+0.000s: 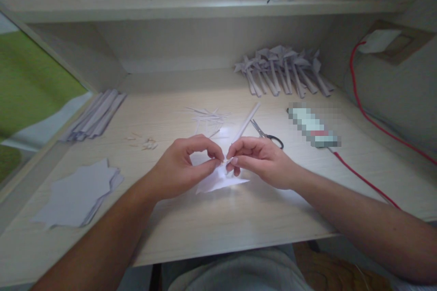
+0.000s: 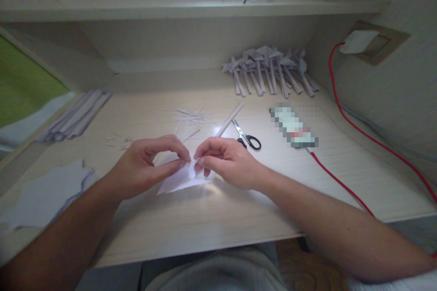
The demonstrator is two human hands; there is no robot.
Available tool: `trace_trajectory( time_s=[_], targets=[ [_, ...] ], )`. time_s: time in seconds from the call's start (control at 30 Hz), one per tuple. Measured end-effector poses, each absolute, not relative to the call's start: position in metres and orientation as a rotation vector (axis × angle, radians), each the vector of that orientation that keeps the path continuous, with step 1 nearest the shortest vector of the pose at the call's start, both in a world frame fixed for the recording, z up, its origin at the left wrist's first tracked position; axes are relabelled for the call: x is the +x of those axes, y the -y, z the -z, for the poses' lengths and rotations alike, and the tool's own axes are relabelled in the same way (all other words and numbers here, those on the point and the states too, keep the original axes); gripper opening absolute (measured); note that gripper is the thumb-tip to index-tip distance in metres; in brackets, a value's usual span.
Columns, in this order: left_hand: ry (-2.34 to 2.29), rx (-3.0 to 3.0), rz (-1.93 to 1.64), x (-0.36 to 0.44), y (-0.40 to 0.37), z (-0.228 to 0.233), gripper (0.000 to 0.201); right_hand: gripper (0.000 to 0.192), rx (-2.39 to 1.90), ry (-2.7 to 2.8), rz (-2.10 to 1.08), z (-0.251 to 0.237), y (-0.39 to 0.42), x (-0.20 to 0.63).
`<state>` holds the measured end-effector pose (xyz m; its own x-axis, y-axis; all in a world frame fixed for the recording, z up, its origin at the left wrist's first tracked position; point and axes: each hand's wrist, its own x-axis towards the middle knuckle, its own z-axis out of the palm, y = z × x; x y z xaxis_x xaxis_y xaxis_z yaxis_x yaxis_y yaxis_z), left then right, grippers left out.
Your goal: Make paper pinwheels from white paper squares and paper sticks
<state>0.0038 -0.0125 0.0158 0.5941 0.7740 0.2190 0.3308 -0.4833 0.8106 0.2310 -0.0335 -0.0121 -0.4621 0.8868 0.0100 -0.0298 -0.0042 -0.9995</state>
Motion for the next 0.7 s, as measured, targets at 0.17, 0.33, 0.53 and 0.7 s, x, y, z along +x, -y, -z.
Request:
trace_trajectory(
  time_s=[0.17, 0.33, 0.53, 0.7],
  targets=[
    [-0.886, 2.085, -0.786, 0.0037, 0.012, -0.014, 0.012, 0.005, -0.956, 1.59, -1.436, 0.0094, 0.0354, 0.2299],
    [-0.87, 2.101, -0.774, 0.0046, 0.0115, -0.0133, 0.012, 0.01, -0.972, 1.692, -1.289, 0.0086, 0.0356, 0.2302],
    [-0.895, 2.131, -0.731, 0.0054, 0.0124, -0.0147, 0.012, 0.017, -0.913, 1.804, -1.133, 0.0138, 0.0369, 0.2329],
    [-0.89, 2.129, -0.738, 0.0052, 0.013, -0.0138, 0.014, 0.019, -0.912, 1.81, -1.117, 0.0137, 0.0379, 0.2344]
  ],
)
